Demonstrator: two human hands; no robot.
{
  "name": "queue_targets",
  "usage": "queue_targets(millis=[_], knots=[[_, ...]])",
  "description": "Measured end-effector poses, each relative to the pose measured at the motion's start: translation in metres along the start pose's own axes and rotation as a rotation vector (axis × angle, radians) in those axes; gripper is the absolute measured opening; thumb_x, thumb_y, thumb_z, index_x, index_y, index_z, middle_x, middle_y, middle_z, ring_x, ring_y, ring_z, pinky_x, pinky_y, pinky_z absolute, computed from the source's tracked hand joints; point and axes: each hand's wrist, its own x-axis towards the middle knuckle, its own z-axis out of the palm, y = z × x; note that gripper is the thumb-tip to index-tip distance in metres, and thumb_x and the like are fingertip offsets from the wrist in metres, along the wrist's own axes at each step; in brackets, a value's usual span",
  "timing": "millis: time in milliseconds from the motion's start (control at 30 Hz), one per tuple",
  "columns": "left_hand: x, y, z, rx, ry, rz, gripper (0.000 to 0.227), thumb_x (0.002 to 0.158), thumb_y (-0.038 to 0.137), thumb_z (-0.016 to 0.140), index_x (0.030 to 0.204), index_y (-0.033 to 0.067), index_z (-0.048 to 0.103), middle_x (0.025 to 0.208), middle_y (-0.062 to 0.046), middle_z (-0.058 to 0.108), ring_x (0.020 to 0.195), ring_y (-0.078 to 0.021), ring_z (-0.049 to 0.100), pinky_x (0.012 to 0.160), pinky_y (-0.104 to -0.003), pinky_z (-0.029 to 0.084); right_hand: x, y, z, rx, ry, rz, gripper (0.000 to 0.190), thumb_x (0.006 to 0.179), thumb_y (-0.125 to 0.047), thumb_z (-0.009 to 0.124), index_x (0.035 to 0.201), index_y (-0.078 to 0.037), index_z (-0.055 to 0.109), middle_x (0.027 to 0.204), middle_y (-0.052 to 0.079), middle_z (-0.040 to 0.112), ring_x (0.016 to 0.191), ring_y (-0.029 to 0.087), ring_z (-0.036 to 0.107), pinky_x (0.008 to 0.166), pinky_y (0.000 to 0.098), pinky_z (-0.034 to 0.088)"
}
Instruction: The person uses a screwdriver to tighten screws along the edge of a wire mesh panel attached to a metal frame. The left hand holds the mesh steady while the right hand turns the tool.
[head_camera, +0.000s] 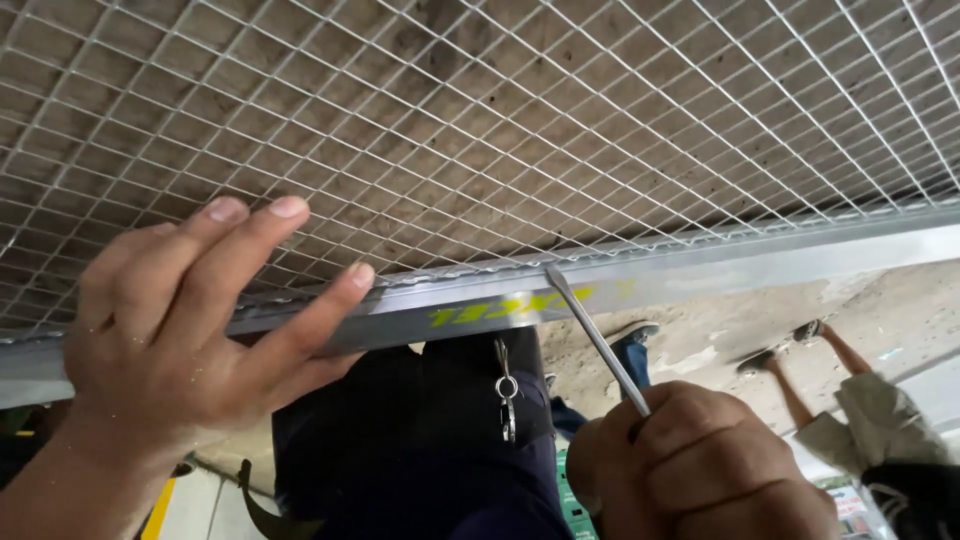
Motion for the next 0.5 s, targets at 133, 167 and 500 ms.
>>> queue_targets(millis=[133,167,500], knots=[[0.000,-0.001,0.000,0.021,0.004,0.002,0.059,0.108,0.078,0.040,0.142,0.0356,0.064,0.122,-0.010,0.083,0.109,-0.0281,0.065,0.092,-0.041,0.053,-0.005,-0.008,0.045,0.914,0.393,-0.419,0.039,0.062,0.017,0.022,0.064,-0.019,0.009,0.049,-0.006,0.009,0.036,0.007,0.012,0.040,0.0224,0.016],[0.000,-0.001,0.001,0.017,0.007,0.004,0.059,0.108,0.078,0.040,0.142,0.0356,0.064,0.122,-0.010,0.083,0.109,-0.0281,0.065,0.092,-0.041,0.053,-0.002,-0.007,0.046,0.910,0.397,-0.418,0.039,0.062,0.017,0.022,0.064,-0.019,0.009,0.049,-0.006,0.009,0.036,0.007,0.012,0.040,0.0224,0.016],[0.003,-0.003,-0.007,0.010,-0.019,0.020,0.061,0.107,0.077,0.041,0.146,0.0330,0.058,0.128,-0.014,0.078,0.113,-0.0305,0.064,0.092,-0.041,0.052,0.001,-0.011,-0.012,-0.255,0.048,-0.214,0.021,0.082,-0.016,0.041,0.067,-0.025,0.028,0.060,-0.018,0.020,0.045,0.003,0.019,0.045,0.0237,0.004]])
